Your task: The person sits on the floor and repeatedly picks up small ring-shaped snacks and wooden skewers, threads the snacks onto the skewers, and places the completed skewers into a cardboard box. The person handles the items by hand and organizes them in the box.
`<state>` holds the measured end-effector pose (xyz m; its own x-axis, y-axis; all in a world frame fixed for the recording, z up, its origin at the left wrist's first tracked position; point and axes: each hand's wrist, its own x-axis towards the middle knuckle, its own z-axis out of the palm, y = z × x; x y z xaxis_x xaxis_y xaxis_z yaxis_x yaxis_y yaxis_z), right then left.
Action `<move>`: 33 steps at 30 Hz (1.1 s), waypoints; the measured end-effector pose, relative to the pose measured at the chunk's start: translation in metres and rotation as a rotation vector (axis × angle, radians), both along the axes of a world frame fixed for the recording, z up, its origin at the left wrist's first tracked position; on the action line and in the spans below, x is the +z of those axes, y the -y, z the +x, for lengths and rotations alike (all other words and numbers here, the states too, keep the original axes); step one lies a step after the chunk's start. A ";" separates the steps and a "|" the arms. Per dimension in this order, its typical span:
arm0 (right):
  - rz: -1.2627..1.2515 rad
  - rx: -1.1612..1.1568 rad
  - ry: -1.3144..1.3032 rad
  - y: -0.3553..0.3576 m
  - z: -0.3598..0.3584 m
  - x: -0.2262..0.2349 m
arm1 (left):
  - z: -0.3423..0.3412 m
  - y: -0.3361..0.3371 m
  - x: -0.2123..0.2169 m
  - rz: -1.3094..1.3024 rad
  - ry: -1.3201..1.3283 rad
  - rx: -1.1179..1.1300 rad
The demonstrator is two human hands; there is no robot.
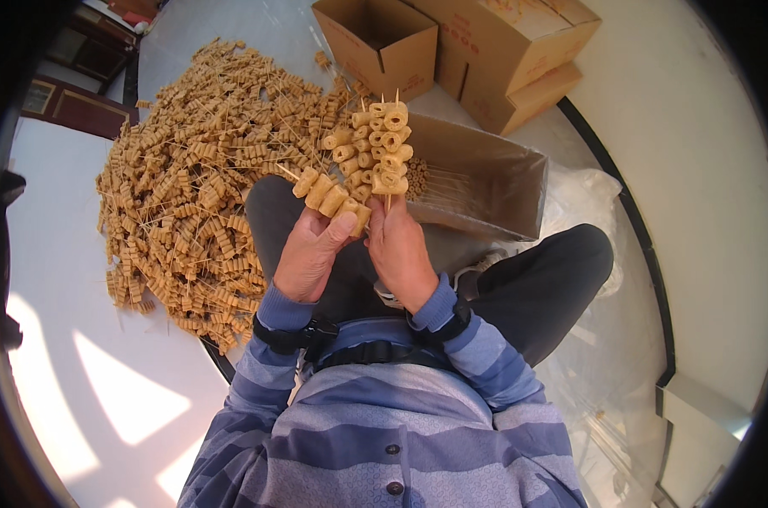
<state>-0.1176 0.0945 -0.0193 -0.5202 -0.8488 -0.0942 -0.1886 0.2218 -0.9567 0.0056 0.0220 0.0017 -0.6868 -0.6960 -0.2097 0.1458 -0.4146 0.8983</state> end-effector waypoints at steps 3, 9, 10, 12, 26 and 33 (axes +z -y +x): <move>-0.140 -0.017 -0.045 0.001 -0.003 -0.003 | -0.008 -0.014 -0.005 0.164 -0.088 0.144; -0.029 0.095 0.490 -0.005 -0.002 -0.011 | -0.002 -0.002 -0.007 0.017 -0.132 0.199; -0.073 0.127 0.507 -0.005 -0.002 -0.012 | 0.001 0.001 -0.006 0.020 -0.144 0.183; -0.082 0.151 0.569 -0.009 -0.004 -0.012 | 0.011 0.011 -0.004 -0.024 -0.107 0.206; -0.019 0.195 0.924 -0.021 -0.012 -0.016 | 0.022 0.008 -0.019 0.160 -0.163 0.176; -0.074 0.284 1.094 -0.031 -0.022 -0.008 | 0.002 -0.003 -0.016 0.383 -0.303 0.226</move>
<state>-0.1400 0.1251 -0.0273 0.0235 -0.9456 -0.3246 0.7230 0.2403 -0.6477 0.0075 0.0251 -0.0145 -0.5982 -0.7457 -0.2934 0.4984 -0.6330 0.5924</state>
